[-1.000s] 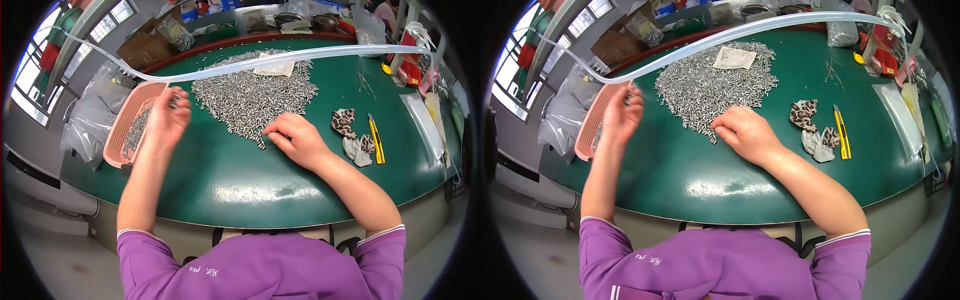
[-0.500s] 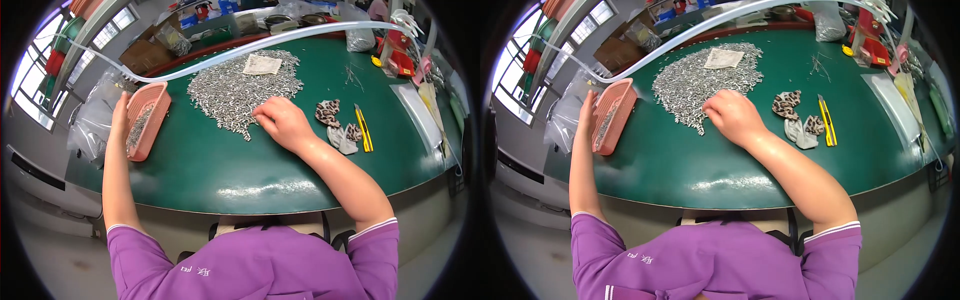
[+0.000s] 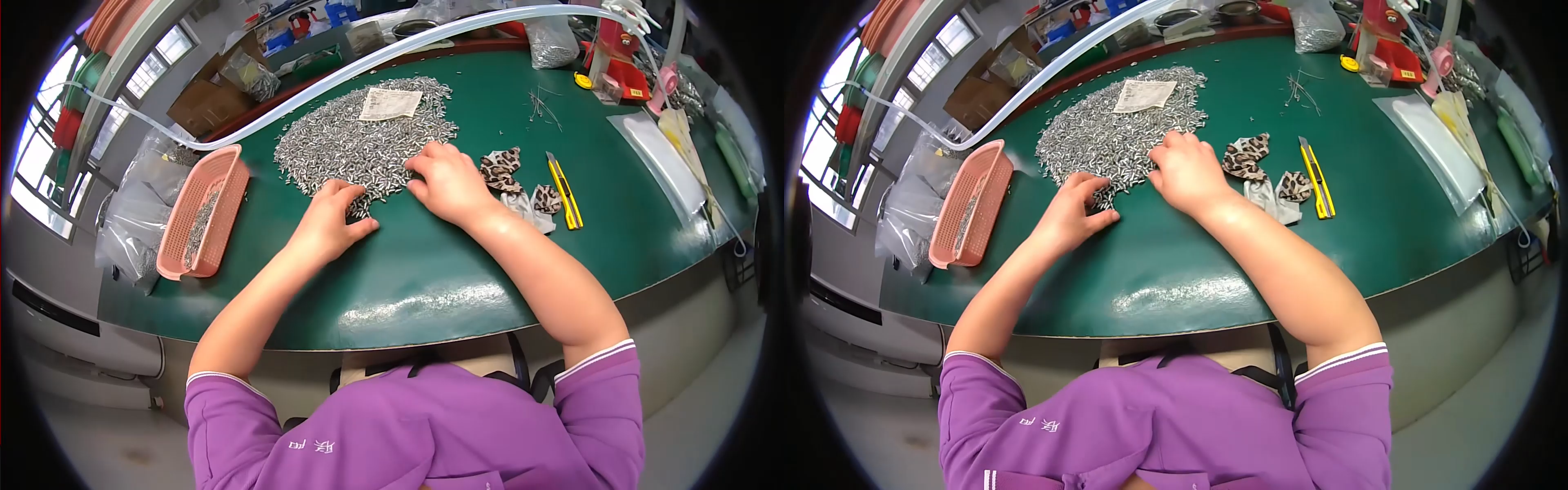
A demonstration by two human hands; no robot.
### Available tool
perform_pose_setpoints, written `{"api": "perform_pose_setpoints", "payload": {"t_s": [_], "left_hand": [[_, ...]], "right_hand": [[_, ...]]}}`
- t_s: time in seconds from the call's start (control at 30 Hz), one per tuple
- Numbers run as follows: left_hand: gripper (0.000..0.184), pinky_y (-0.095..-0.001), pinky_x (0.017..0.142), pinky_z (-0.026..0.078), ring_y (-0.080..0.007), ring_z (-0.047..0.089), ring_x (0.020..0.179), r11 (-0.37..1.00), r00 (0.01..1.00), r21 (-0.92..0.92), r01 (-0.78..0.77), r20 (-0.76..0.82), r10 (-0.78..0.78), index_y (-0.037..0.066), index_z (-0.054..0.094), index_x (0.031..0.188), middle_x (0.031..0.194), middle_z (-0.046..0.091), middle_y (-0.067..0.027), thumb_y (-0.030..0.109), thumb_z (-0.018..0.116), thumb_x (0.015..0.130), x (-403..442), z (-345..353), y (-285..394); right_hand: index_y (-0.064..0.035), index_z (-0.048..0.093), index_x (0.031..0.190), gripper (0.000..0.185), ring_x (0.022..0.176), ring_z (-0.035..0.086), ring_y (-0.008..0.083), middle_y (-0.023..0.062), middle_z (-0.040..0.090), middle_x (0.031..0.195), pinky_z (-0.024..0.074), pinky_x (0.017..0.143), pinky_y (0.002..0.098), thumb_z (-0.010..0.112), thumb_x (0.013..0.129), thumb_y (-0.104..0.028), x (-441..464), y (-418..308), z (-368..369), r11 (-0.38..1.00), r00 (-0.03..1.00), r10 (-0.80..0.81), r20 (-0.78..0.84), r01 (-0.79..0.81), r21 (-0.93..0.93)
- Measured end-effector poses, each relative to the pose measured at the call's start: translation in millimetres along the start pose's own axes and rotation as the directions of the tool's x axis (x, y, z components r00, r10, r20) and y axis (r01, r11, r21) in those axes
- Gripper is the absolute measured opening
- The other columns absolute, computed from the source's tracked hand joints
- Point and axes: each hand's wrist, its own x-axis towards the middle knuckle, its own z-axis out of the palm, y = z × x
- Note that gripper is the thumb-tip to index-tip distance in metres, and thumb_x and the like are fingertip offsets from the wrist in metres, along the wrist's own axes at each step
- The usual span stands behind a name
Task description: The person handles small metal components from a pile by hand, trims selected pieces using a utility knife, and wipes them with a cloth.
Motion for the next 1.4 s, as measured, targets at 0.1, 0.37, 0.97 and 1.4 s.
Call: {"api": "perform_pose_setpoints", "payload": {"t_s": [0.1, 0.37, 0.97, 1.4], "left_hand": [[0.049, -0.0328, 0.075, 0.051, -0.0217, 0.058, 0.08, 0.994, 0.992, 0.038, -0.104, -0.073, 0.106, 0.0, 0.059, 0.117, 0.108, 0.056, -0.0129, 0.016, 0.076, 0.075, 14, 14, -6], [0.042, -0.0338, 0.083, 0.048, -0.0228, 0.057, 0.091, 0.99, 0.988, -0.042, -0.135, 0.068, 0.138, 0.003, 0.06, 0.117, 0.113, 0.055, -0.0123, 0.013, 0.071, 0.078, 40, 20, 19], [0.061, -0.0536, 0.114, 0.011, -0.0377, 0.016, 0.141, 0.926, 0.966, 0.294, -0.237, -0.03, 0.257, 0.009, 0.04, 0.14, 0.149, 0.028, -0.0159, 0.031, 0.061, 0.087, 11, 17, 18], [0.077, -0.0512, 0.112, 0.024, -0.0407, 0.03, 0.136, -0.273, 0.985, -0.952, 0.138, 0.102, 0.14, 0.01, 0.016, 0.149, 0.153, 0.021, -0.0168, 0.063, 0.026, 0.094, -13, -4, 39]], "right_hand": [[-0.0098, 0.067, 0.105, 0.029, 0.102, 0.054, 0.0286, 0.0091, 0.059, 0.101, 0.0439, 0.089, 0.0408, 0.068, 0.078, -0.022, -1, -3, 3, 0.999, 0.999, -0.037, 0.036, 0.036, 0.017], [-0.0115, 0.068, 0.096, 0.021, 0.101, 0.053, 0.0281, 0.0073, 0.058, 0.098, 0.0429, 0.089, 0.0418, 0.066, 0.075, -0.015, 0, -1, -2, 0.998, 0.998, -0.009, 0.067, 0.005, 0.058], [-0.01, 0.069, 0.093, 0.02, 0.094, 0.057, 0.0301, 0.0087, 0.061, 0.094, 0.0467, 0.082, 0.0424, 0.063, 0.075, -0.006, 11, 22, -16, 0.998, 0.979, -0.003, -0.204, -0.011, -0.067], [-0.0123, 0.062, 0.117, 0.035, 0.1, 0.059, 0.0318, 0.0127, 0.057, 0.111, 0.0473, 0.089, 0.0389, 0.062, 0.083, -0.022, -47, 46, -86, 0.922, 0.91, 0.361, 0.204, -0.315, -0.227]]}}
